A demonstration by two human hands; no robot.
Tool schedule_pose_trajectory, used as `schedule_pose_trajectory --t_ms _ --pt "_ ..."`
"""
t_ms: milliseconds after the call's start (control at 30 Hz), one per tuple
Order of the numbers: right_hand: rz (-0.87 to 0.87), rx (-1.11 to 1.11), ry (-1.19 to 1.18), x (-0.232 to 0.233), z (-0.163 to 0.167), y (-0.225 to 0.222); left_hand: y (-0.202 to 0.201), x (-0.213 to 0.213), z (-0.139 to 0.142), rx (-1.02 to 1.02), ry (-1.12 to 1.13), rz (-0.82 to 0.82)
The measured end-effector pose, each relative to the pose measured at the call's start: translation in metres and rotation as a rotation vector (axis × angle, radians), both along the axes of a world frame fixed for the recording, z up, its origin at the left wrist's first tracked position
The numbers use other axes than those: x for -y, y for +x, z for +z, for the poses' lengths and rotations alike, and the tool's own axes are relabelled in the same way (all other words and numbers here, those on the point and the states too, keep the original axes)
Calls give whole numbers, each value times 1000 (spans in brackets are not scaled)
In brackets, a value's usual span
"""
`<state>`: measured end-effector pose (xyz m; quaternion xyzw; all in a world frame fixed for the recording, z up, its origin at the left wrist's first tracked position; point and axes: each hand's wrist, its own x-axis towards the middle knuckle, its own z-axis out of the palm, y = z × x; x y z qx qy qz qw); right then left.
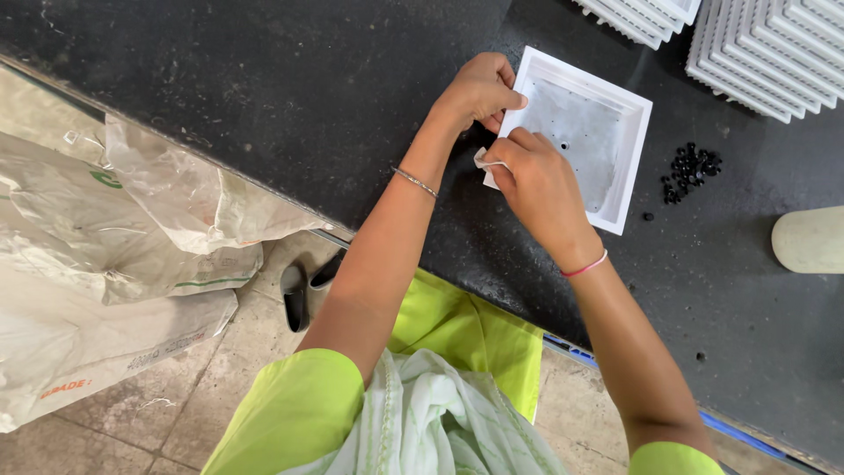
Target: The person picks up square white plastic panels from a stack on the workbench, slides each into a clear plastic bag, and sets the wrapped panel aside. They also handle small black components on the table and wipe a panel surface with a white cloth.
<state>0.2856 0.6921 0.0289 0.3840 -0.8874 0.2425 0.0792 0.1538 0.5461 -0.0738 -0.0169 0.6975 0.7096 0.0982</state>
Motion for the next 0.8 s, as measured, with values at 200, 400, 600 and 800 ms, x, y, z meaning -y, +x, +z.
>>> schedule_pose_trajectory --t_ms 200,400,600,800 --pt "-17 -41 19 5 0 4 -1 0 -3 6 8 -2" --pt "-12 -43 -6 7 2 2 -3 2 -5 -1 -1 -21" --pt "132 44 37 -10 7 17 1 2 -4 -7 15 2" --pt "114 22 215 -59 30 27 3 1 -6 -59 38 -7"
